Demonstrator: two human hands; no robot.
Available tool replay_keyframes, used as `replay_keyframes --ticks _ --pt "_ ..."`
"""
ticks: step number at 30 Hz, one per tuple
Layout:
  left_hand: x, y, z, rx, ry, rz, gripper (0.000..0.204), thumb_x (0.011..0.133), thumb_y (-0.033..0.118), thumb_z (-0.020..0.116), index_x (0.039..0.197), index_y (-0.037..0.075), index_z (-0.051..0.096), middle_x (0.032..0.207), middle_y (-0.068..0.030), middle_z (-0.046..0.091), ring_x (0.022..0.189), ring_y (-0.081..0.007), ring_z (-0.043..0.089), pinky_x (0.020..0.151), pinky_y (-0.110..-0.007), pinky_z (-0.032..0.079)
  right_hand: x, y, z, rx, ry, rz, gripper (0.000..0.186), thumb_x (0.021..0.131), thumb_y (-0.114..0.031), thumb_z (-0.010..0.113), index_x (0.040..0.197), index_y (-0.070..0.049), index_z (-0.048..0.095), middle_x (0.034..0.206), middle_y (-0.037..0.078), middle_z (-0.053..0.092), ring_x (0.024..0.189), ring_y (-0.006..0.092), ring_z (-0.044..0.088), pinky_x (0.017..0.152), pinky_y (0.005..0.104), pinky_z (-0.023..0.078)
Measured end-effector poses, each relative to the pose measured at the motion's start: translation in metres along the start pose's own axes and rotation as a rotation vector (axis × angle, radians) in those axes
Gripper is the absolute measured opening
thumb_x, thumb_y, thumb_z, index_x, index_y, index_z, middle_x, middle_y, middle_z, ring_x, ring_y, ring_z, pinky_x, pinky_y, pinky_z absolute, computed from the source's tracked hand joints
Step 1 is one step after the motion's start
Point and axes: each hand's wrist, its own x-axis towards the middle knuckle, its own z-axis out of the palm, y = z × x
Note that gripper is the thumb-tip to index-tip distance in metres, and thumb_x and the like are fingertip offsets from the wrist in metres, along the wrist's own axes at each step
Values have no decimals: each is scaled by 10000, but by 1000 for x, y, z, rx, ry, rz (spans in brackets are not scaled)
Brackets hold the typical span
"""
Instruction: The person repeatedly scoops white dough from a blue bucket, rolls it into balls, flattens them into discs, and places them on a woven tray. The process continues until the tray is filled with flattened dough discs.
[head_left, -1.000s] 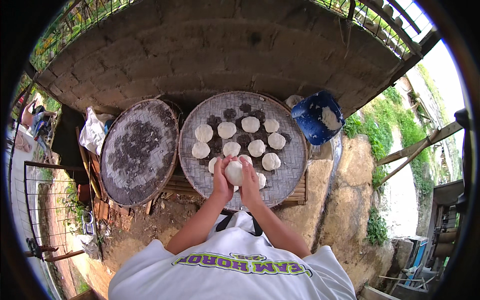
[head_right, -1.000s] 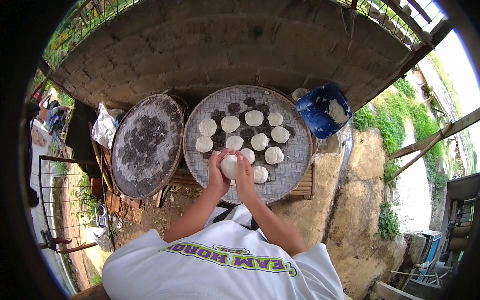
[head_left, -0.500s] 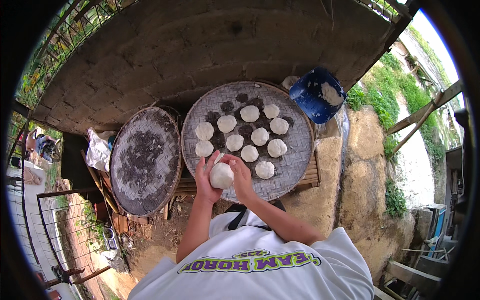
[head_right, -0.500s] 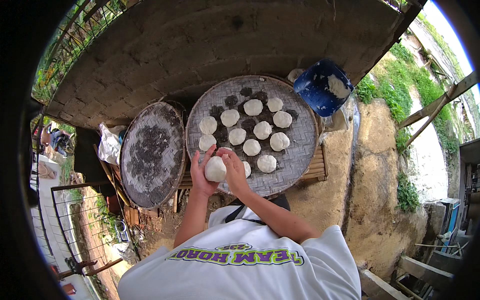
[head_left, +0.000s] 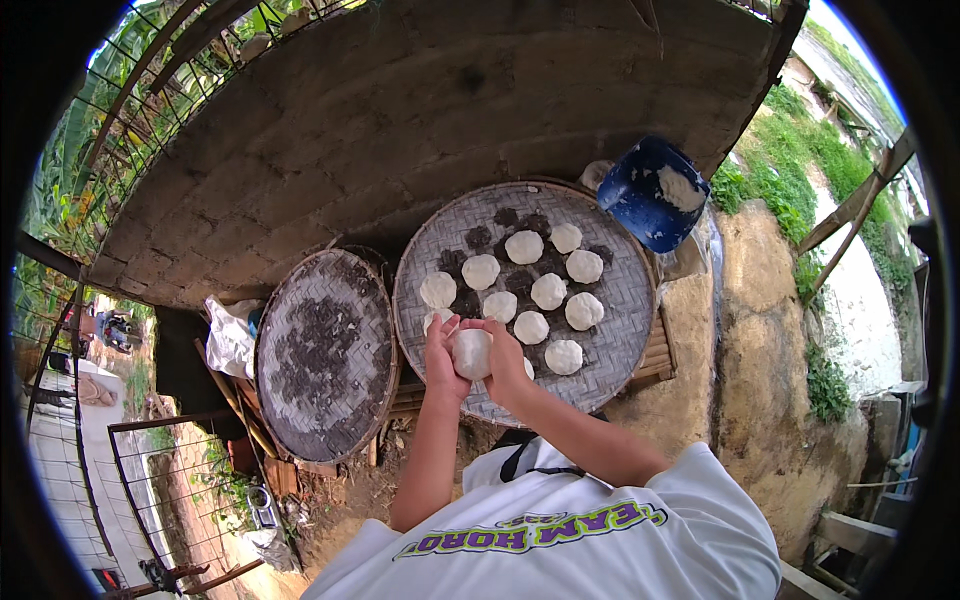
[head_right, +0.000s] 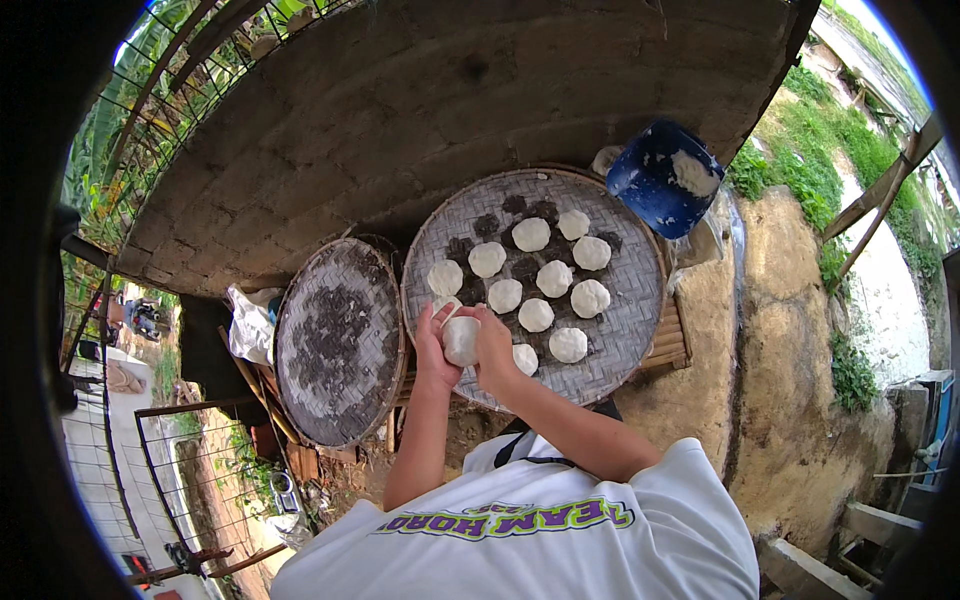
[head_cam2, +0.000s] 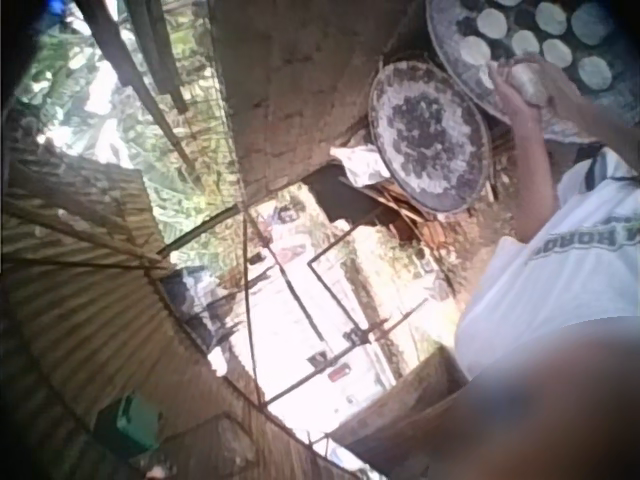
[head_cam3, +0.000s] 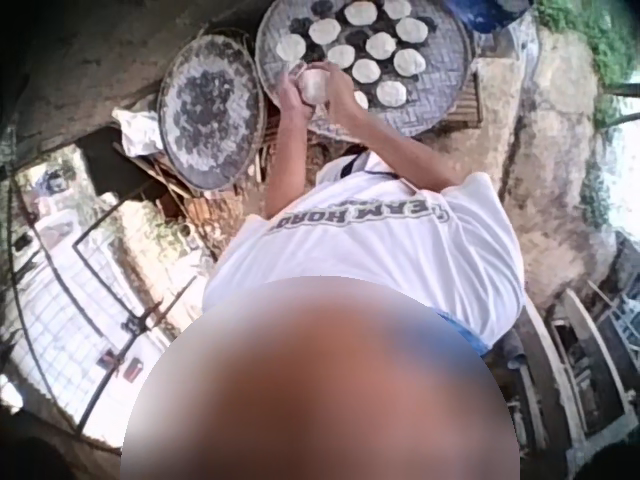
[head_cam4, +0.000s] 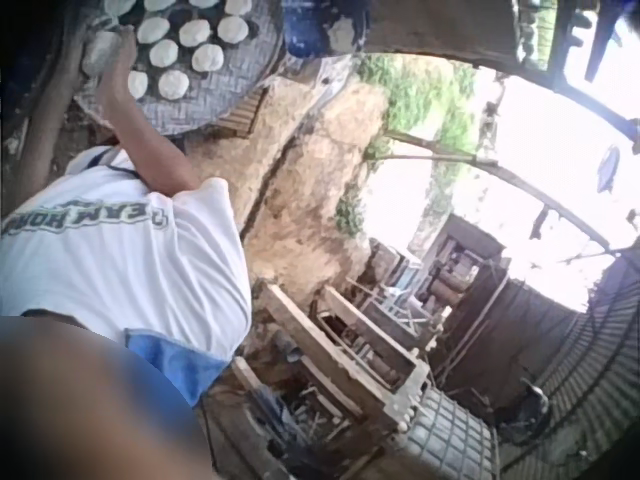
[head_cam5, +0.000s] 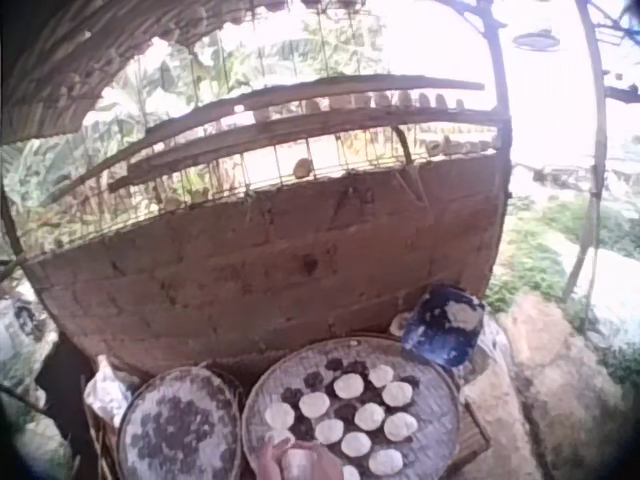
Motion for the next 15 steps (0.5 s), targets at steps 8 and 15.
replay_keyframes --ticks 8,15 --pt "76 -8 -47 -58 -71 -263 380 977 386 672 1250 132 597 1169 -73 689 1033 -277 687 881 -481 612 23 -8 -79 -600 -179 -439 326 1036 -190 615 1294 8 633 1294 110 659 1144 169 630 960 335 504" --pt "271 40 -58 495 198 190 370 847 270 848 1146 114 694 1060 -28 702 950 -169 682 754 -347 556 6 -27 -245 -374 390 28 382 1076 -327 505 1288 -31 620 1197 101 700 1125 212 671 898 351 514"
